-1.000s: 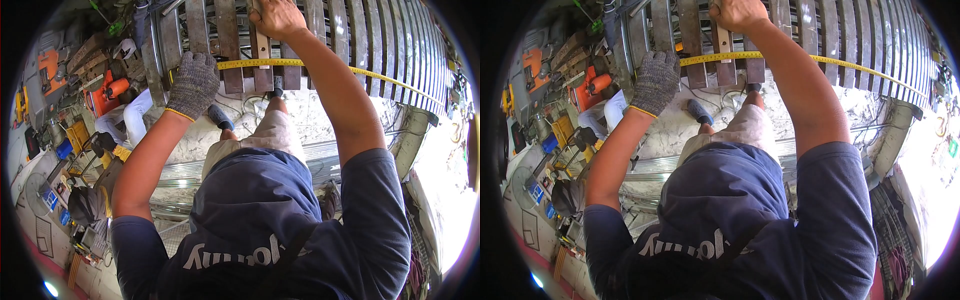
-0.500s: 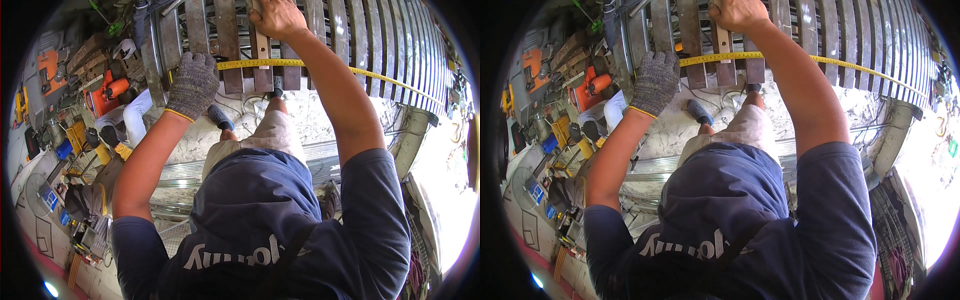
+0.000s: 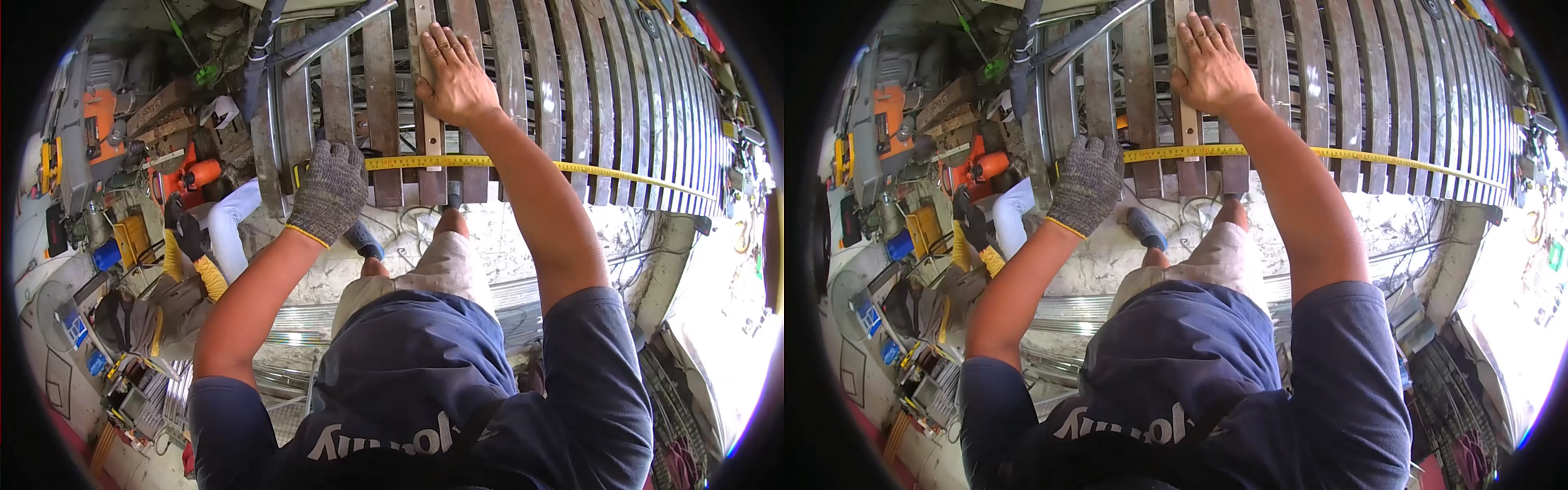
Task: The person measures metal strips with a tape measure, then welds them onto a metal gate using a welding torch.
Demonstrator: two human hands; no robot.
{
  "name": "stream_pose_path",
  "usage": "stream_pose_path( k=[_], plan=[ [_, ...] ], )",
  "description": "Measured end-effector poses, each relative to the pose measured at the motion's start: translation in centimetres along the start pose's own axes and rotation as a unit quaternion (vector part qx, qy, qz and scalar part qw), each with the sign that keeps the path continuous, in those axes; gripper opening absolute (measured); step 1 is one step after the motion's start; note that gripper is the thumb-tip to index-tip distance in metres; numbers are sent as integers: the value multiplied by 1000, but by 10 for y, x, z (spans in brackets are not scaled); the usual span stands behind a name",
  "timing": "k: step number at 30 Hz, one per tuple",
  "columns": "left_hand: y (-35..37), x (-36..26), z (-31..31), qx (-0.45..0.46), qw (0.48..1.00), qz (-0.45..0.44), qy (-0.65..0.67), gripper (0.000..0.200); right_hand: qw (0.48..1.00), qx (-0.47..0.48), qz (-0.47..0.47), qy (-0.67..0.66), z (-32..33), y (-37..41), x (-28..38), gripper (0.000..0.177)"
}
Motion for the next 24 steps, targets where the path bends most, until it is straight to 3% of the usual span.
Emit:
stream_pose_path(
  k=[24],
  plan=[
    [0, 0, 1, -2, 1000, -5, -3, 42, 1000, -8, 4, 5, 0, 1, 0, 80]
  ],
)
Point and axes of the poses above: each hand's wrist, its own y-axis away from the middle knuckle, its own z-axis out of the back of the hand, x = y × z, the point moved 7 cm from there along -y, towards the middle knuckle, and after that the axes turned 4 degrees about x, right-handed, at the moved point
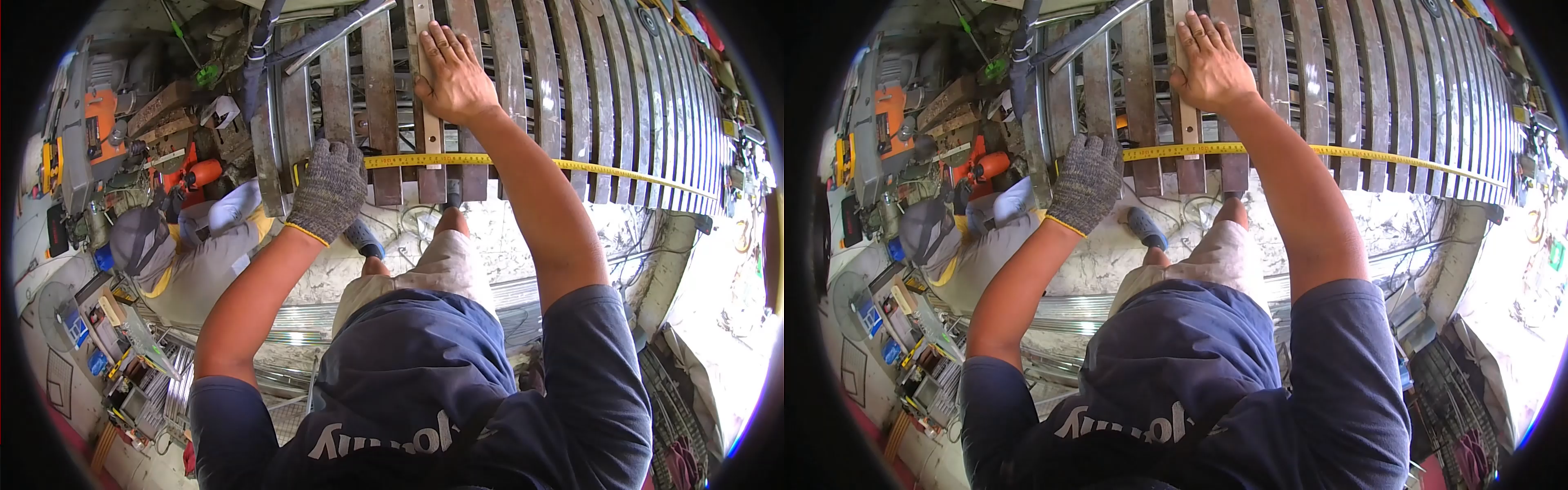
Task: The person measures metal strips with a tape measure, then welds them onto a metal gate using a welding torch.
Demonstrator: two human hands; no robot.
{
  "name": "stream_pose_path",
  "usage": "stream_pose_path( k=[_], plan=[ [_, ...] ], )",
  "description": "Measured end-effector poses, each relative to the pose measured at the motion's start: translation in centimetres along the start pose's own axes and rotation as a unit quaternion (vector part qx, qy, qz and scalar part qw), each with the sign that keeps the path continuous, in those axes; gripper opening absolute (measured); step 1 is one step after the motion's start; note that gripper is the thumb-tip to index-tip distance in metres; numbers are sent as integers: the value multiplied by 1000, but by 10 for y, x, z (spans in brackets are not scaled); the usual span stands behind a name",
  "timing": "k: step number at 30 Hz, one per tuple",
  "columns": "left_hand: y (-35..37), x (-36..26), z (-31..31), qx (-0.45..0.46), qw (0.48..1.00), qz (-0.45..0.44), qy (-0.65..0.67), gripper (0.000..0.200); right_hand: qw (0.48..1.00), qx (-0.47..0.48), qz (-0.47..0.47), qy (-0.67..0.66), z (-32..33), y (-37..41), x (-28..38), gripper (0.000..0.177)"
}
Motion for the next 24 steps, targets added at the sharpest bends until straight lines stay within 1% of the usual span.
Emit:
stream_pose_path(
  k=[9, 12, 15, 18, 19, 21, 22, 24],
  plan=[
    [1, 0, 0, -1, 1000, -2, -2, 41, 1000, 10, -3, 3, 0, 0, 0, 83],
    [1, 0, 0, -8, 1000, -2, -2, 41, 999, 21, -18, -16, 0, 0, -3, 83],
    [1, 0, 0, -17, 1000, 2, 3, 43, 991, -65, -5, -116, 13, 5, -8, 83],
    [0, 1, 2, -11, 1000, 6, 6, 43, 974, -125, -9, -188, 24, 11, -16, 78],
    [0, 1, 2, -7, 1000, 6, 6, 43, 969, -123, -23, -215, 25, 11, -20, 76],
    [2, -1, 0, -49, 999, 12, -5, 43, 955, -120, -50, -266, 25, 10, -26, 71],
    [3, -1, -1, -70, 997, 16, -11, 43, 951, -99, -81, -280, 23, 12, -30, 72],
    [3, 0, -1, -70, 997, 26, -11, 43, 940, -56, -140, -307, 27, 19, -32, 74]
  ],
)
Point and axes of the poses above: each hand's wrist, its own y-axis away from the middle knuckle, its own z-axis out of the back of the hand, x = y × z, the point moved 7 cm from there along -y, towards the middle knuckle, and after that the axes turned 4 degrees about x, right-handed, at the moved point
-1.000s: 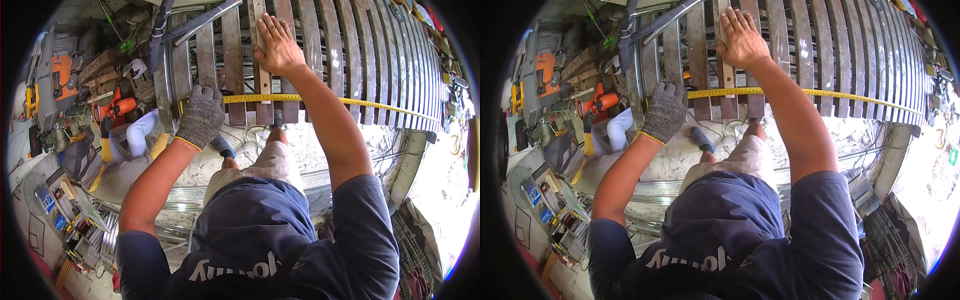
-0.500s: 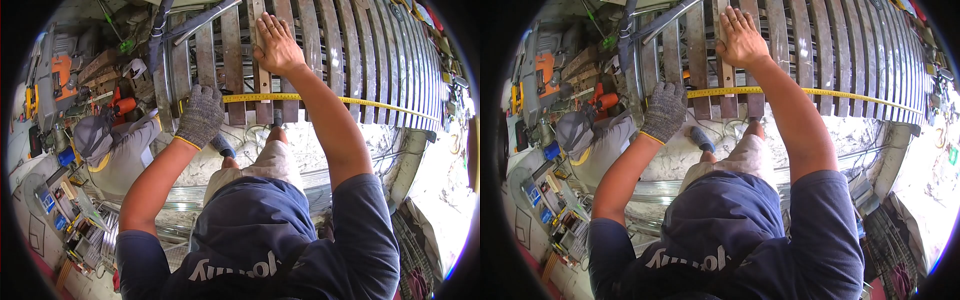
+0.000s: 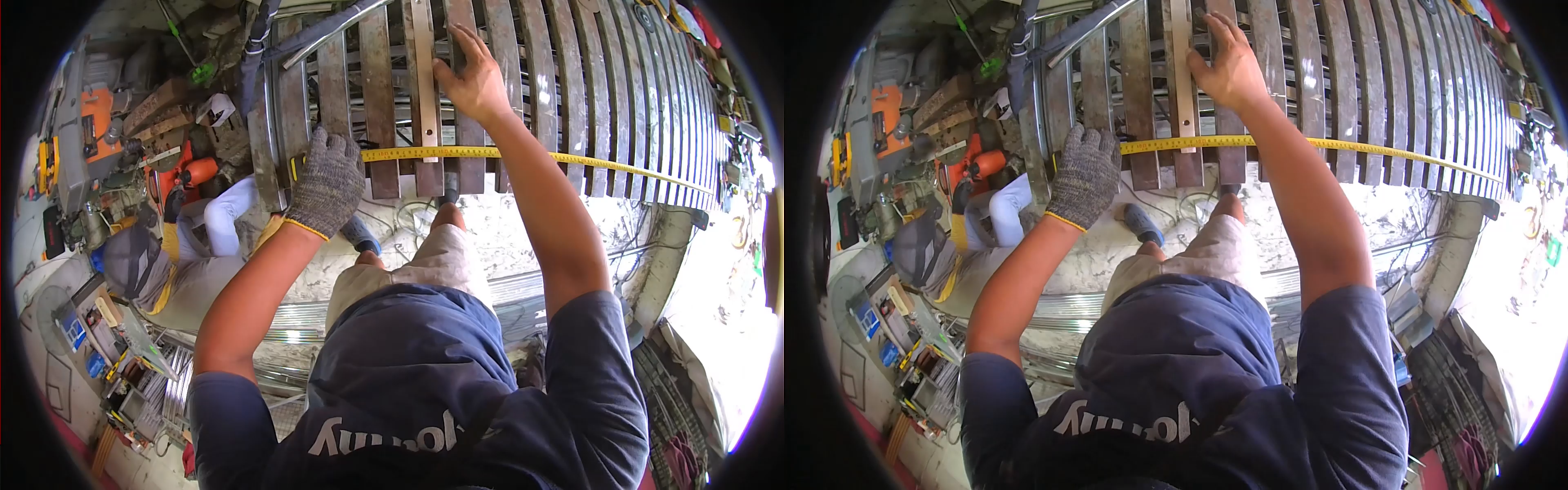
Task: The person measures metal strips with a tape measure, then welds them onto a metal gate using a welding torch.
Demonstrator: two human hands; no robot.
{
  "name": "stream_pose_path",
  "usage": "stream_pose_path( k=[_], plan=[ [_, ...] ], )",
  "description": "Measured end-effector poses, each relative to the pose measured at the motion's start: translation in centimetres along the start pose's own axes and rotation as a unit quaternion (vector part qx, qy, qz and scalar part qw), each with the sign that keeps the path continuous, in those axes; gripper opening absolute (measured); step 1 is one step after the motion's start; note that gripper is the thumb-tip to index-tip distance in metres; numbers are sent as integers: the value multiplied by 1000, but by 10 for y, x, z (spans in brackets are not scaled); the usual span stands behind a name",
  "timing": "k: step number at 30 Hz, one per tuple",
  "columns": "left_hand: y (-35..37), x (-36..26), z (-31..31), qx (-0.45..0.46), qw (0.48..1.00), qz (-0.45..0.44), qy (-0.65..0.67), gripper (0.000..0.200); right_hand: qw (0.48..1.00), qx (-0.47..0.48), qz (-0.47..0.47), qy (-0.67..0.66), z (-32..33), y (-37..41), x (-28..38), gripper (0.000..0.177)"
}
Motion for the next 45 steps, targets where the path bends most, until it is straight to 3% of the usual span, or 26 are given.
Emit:
stream_pose_path(
  k=[3, 4, 7, 11, 16, 23, 45],
  plan=[
    [-1, 0, -2, 7, 999, 11, 32, 39, 1000, 17, -1, 24, 4, 23, 11, 62],
    [-2, 0, -3, 11, 999, 14, 48, 38, 1000, 16, 6, -7, 5, 30, 13, 44],
    [-5, 2, -3, 38, 996, 27, 75, 33, 994, 59, -78, 46, 9, 45, 12, 30],
    [-7, 4, 4, 76, 992, 42, 95, 32, 968, 72, -237, 29, -5, 52, 5, 38],
    [-10, 5, -8, 40, 994, 37, 92, 26, 932, 113, -331, 99, -10, 35, 24, 52],
    [-9, 6, -7, 47, 994, 55, 86, 25, 911, 130, -375, 114, -18, 37, 30, 60],
    [-6, 5, -3, 27, 996, 34, 76, 26, 908, 110, -391, 105, -24, 36, 21, 57]
  ],
)
Point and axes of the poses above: each hand's wrist, its own y-axis away from the middle knuckle, its own z-axis out of the back of the hand, x = y × z, the point moved 7 cm from there along -y, towards the middle knuckle, and after that the axes turned 4 degrees about x, right-handed, at the moved point
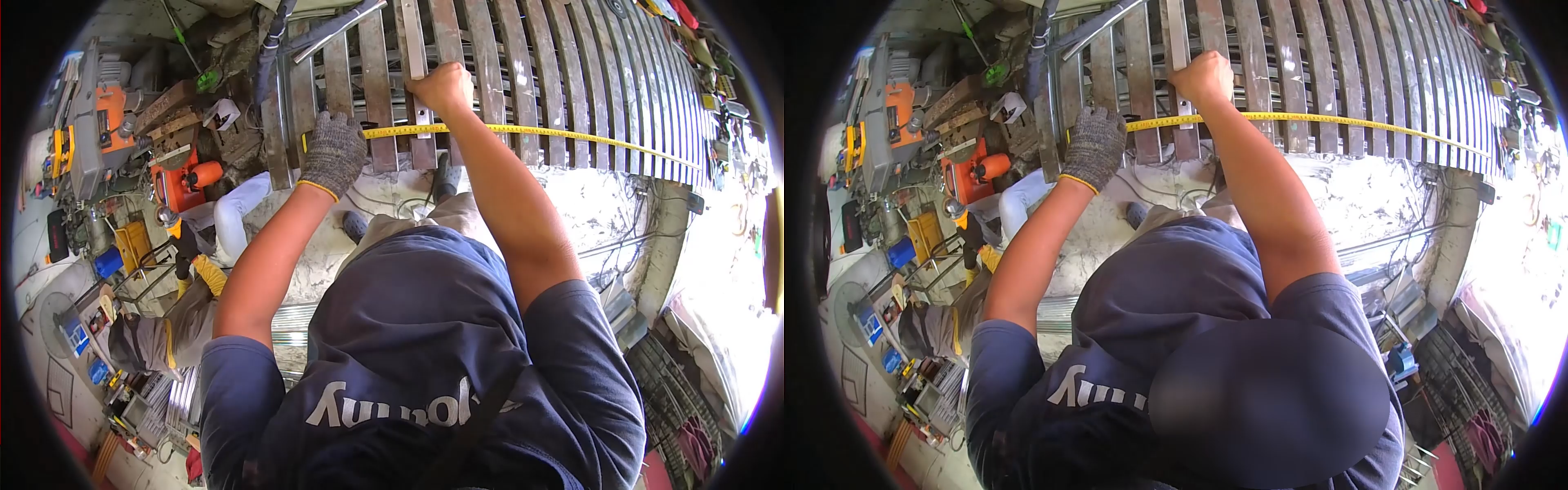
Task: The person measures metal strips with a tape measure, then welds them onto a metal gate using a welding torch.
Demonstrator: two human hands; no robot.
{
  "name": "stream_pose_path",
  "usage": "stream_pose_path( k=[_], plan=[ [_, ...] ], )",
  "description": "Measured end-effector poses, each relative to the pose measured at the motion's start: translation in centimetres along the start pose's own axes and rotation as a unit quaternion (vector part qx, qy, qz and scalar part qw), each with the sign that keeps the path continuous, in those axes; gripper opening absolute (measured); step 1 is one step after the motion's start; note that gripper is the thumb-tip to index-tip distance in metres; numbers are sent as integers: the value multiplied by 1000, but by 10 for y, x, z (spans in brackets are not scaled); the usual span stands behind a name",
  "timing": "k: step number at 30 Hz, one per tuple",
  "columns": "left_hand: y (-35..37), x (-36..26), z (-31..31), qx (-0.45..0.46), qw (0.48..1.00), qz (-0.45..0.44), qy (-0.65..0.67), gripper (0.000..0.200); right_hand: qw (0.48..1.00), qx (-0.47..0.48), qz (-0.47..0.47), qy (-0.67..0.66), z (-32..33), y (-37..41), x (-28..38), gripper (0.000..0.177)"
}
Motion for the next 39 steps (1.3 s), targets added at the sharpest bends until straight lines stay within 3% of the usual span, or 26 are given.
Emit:
stream_pose_path(
  k=[9, 12, 15, 19, 21, 23, 26, 30, 39],
  plan=[
    [1, -1, 2, -6, 1000, 7, -6, 25, 999, -10, 27, 19, -1, -1, 0, 57],
    [-1, -1, -1, 5, 1000, 9, 1, 26, 995, -9, 83, -54, 6, 3, -8, 58],
    [2, -6, -1, -32, 999, 12, -39, 28, 978, -67, 182, -73, 20, 18, -27, 46],
    [4, -19, 3, -17, 999, 31, -10, 37, 897, -224, 380, -10, 37, 63, -63, 26],
    [4, -18, -28, -102, 991, 66, 55, 39, 890, -242, 386, 13, 36, 81, -81, 35],
    [7, -12, -52, -116, 988, 60, 84, 44, 880, -256, 398, 49, 24, 88, -102, 41],
    [10, -11, -46, -98, 995, 12, -32, 59, 875, -274, 385, 106, 5, 93, -114, 37],
    [9, -9, -34, -25, 996, 8, -90, 54, 872, -296, 384, 68, 16, 102, -104, 37],
    [10, -7, -29, -14, 999, 12, -51, 54, 889, -276, 364, 49, 17, 98, -107, 39]
  ],
)
Point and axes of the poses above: each hand's wrist, its own y-axis away from the middle knuckle, its own z-axis out of the back of the hand, x = y × z, the point moved 7 cm from there along -y, towards the middle knuckle, and after that the axes turned 4 degrees about x, right-handed, at the moved point
